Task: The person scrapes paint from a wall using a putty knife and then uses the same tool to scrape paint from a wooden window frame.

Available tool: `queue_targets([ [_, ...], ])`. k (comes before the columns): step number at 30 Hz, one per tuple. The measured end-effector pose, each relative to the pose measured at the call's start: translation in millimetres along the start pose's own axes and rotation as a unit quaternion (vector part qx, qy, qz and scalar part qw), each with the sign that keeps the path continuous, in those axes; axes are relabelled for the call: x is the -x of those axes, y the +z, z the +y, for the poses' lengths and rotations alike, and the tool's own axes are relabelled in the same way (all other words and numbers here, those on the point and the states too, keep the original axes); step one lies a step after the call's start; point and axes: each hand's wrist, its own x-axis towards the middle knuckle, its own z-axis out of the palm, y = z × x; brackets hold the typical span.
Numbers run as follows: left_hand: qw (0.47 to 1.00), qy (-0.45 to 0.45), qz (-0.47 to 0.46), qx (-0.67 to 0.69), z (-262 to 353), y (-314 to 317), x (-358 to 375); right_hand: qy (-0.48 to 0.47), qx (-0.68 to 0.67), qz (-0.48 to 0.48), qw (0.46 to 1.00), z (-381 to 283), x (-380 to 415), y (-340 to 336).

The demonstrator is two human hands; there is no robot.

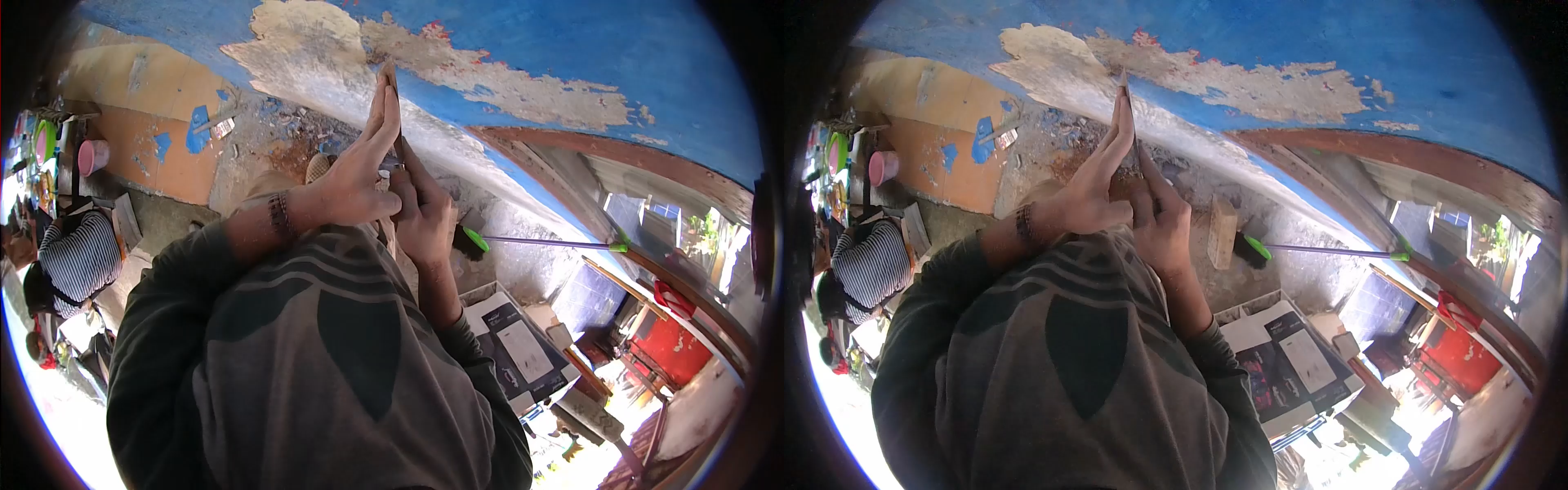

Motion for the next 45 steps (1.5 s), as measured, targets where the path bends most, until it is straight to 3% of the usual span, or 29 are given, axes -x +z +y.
queue_targets([
  [3,1.0,-0.012,-0.019,0.021,13,10,2,0.002,-0.11,-0.003,0.994,13,4,-12],
  [5,0.999,-0.021,-0.016,0.044,14,8,-3,0.011,-0.11,-0.025,0.994,12,-3,-16],
  [7,1.0,-0.019,0.002,0.007,8,4,1,-0.085,-0.04,-0.009,0.996,14,-8,-6],
  [8,1.0,-0.018,0.001,0.005,4,2,-2,-0.087,-0.042,-0.007,0.995,15,-9,-6],
  [11,0.999,0.033,-0.015,-0.035,7,7,-1,-0.003,-0.11,0.004,0.994,14,6,-17],
  [13,0.999,0.046,0.021,-0.019,13,16,-5,-0.013,-0.135,-0.001,0.991,13,-2,-23],
  [14,0.998,-0.039,0.026,0.029,11,14,-3,-0.023,-0.104,-0.016,0.994,10,-9,-20],
  [15,0.998,-0.039,0.024,0.03,8,12,1,-0.034,-0.072,-0.032,0.996,8,-12,-16],
  [16,1.0,-0.021,0.019,0.006,3,8,2,-0.174,-0.009,0.016,0.985,15,-11,-8],
  [17,1.0,-0.009,0.009,-0.013,1,8,5,-0.17,-0.01,0.019,0.985,14,-9,-9],
  [19,0.999,-0.009,0.002,-0.041,8,14,12,-0.03,-0.093,-0.019,0.995,8,4,-15],
  [20,1.0,0.015,-0.007,-0.017,12,15,9,-0.018,-0.113,-0.031,0.993,9,8,-25],
  [23,0.999,-0.008,-0.018,0.032,17,16,4,-0.068,-0.063,-0.032,0.995,9,-13,-25],
  [25,0.998,0.009,0.053,0.015,-1,13,1,-0.062,-0.095,-0.035,0.993,7,-19,-14],
  [33,1.0,0.003,-0.009,0.022,11,13,6,-0.069,-0.074,-0.057,0.993,3,-10,-33],
  [35,0.992,-0.025,0.098,0.079,-7,14,2,-0.086,-0.077,-0.041,0.992,2,-25,-10],
  [37,0.988,-0.066,0.109,0.091,-5,1,8,-0.119,-0.057,-0.045,0.99,-5,-30,-2],
  [38,0.996,-0.036,0.06,0.047,-2,-5,11,-0.139,-0.062,-0.014,0.988,4,-25,-2],
  [40,1.0,0.012,-0.001,0.012,7,-5,14,-0.08,-0.075,-0.027,0.994,1,-6,-20],
  [42,0.999,-0.007,0.009,0.049,14,2,10,-0.003,-0.103,-0.016,0.994,-5,0,-23],
  [45,0.995,-0.01,0.025,0.096,9,3,4,0.016,-0.052,-0.02,0.998,-6,-5,-22],
])
